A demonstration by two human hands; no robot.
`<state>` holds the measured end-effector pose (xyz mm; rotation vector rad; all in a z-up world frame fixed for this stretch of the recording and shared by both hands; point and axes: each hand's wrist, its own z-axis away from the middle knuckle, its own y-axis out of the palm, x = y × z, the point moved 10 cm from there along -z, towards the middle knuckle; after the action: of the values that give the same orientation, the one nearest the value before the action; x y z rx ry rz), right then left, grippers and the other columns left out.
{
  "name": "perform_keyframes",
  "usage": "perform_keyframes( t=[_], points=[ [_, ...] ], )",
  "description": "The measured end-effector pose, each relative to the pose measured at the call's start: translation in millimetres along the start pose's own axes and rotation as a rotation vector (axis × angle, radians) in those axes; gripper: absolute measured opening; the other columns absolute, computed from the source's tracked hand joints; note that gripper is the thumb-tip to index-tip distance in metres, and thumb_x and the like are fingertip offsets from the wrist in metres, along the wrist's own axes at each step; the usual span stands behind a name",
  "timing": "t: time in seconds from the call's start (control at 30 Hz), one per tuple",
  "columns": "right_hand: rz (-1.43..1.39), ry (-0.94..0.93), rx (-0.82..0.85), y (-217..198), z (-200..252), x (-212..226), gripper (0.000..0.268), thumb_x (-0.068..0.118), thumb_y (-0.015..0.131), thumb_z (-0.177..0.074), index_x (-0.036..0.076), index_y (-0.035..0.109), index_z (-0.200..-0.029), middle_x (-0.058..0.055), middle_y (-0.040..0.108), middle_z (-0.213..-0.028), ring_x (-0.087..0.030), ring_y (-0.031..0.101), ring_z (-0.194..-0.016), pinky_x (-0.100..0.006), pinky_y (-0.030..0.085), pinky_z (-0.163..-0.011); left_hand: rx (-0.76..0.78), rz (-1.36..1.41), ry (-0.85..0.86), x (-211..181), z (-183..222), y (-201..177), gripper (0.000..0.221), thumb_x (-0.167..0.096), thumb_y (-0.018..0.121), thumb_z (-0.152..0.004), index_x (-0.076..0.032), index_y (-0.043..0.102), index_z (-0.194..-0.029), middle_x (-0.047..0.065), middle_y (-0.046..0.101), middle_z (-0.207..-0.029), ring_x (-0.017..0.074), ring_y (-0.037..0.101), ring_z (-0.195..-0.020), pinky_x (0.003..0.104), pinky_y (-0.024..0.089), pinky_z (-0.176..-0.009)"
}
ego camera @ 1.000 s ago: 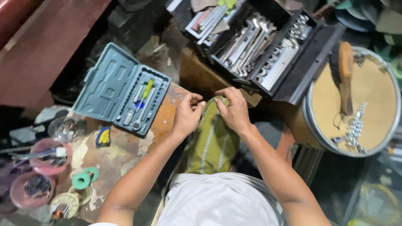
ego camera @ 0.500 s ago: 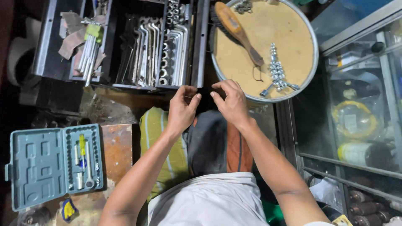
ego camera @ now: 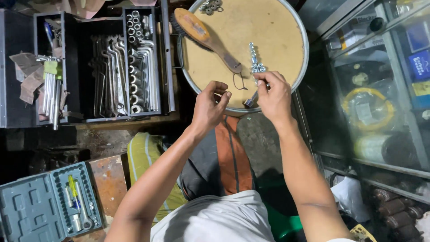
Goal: Sorting and organizing small mechanical parts and sockets into a tool case and a tray
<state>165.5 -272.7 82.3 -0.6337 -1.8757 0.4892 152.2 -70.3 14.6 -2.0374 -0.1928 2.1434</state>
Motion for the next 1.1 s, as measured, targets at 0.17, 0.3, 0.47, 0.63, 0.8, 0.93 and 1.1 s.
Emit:
perform_keyframes(
  t=[0.17,0.3,0.47,0.63,0.8,0.93,1.1],
  points=[
    [0.022,0.094,-0.049,-20.6,-2.7,-54.5,0.019,-0.001,0.068,-0.091,0.01,0.077,-0.103,-0.01,0.071,-0.095,-0.029,0.07,-0.085,-0.033,0.058,-0.064,0.051,-0.01,-0.025,9.1,-22.9,32.0,0.024,-0.019,0.071,-0.093,-0.008,0.068,-0.114,0.015,0.075,-0.094,0.0239,0.074,-0.074,0.033,0.055,-0.059],
    [0.032,0.13,-0.044,-22.0,-5.3,-72.4,0.018,0.001,0.069,-0.09,0.01,0.078,-0.103,-0.01,0.071,-0.095,-0.028,0.07,-0.088,-0.033,0.058,-0.066,0.078,-0.03,-0.023,8.3,-37.3,53.2,0.023,-0.017,0.071,-0.093,-0.006,0.069,-0.113,0.014,0.075,-0.092,0.0239,0.073,-0.072,0.034,0.055,-0.059],
    [0.042,0.14,-0.039,-18.2,-14.7,-80.6,0.018,0.003,0.071,-0.089,0.011,0.078,-0.103,-0.008,0.072,-0.096,-0.029,0.07,-0.09,-0.035,0.058,-0.069,0.097,-0.052,0.01,-2.4,-52.5,69.7,0.024,-0.019,0.071,-0.093,-0.005,0.068,-0.112,0.013,0.074,-0.091,0.0244,0.072,-0.071,0.035,0.055,-0.059],
    [0.034,0.145,-0.04,-10.0,-35.5,-76.5,0.017,0.004,0.072,-0.089,0.012,0.078,-0.103,-0.007,0.072,-0.097,-0.026,0.07,-0.092,-0.033,0.058,-0.072,0.086,-0.053,0.024,-18.1,-68.5,69.7,0.023,-0.017,0.071,-0.093,-0.005,0.068,-0.112,0.013,0.073,-0.09,0.0243,0.071,-0.069,0.035,0.055,-0.059],
    [0.014,0.05,0.003,11.3,-70.5,-58.9,0.019,0.004,0.074,-0.088,0.009,0.078,-0.105,-0.01,0.071,-0.097,-0.029,0.069,-0.092,-0.037,0.059,-0.073,-0.027,-0.167,0.107,-39.3,-94.7,41.6,0.021,-0.015,0.071,-0.092,-0.007,0.068,-0.111,0.018,0.073,-0.093,0.0396,0.074,-0.083,0.043,0.058,-0.067],
    [-0.015,0.017,0.039,37.3,-104.7,-46.0,0.019,0.002,0.075,-0.088,0.009,0.079,-0.105,-0.01,0.071,-0.097,-0.031,0.068,-0.092,-0.038,0.059,-0.078,-0.101,-0.196,0.139,-51.0,-122.7,13.0,0.019,-0.017,0.07,-0.093,-0.011,0.068,-0.112,0.015,0.072,-0.091,0.0348,0.074,-0.079,0.045,0.058,-0.071],
    [0.048,-0.087,0.129,91.6,-150.1,-32.3,0.019,0.009,0.076,-0.087,0.014,0.078,-0.106,-0.009,0.07,-0.095,-0.032,0.067,-0.093,-0.044,0.057,-0.081,-0.25,-0.579,0.288,-55.2,-169.4,-27.0,0.018,-0.02,0.07,-0.092,-0.015,0.064,-0.109,0.012,0.064,-0.091,0.0381,0.066,-0.093,0.05,0.056,-0.081]
  ],
)
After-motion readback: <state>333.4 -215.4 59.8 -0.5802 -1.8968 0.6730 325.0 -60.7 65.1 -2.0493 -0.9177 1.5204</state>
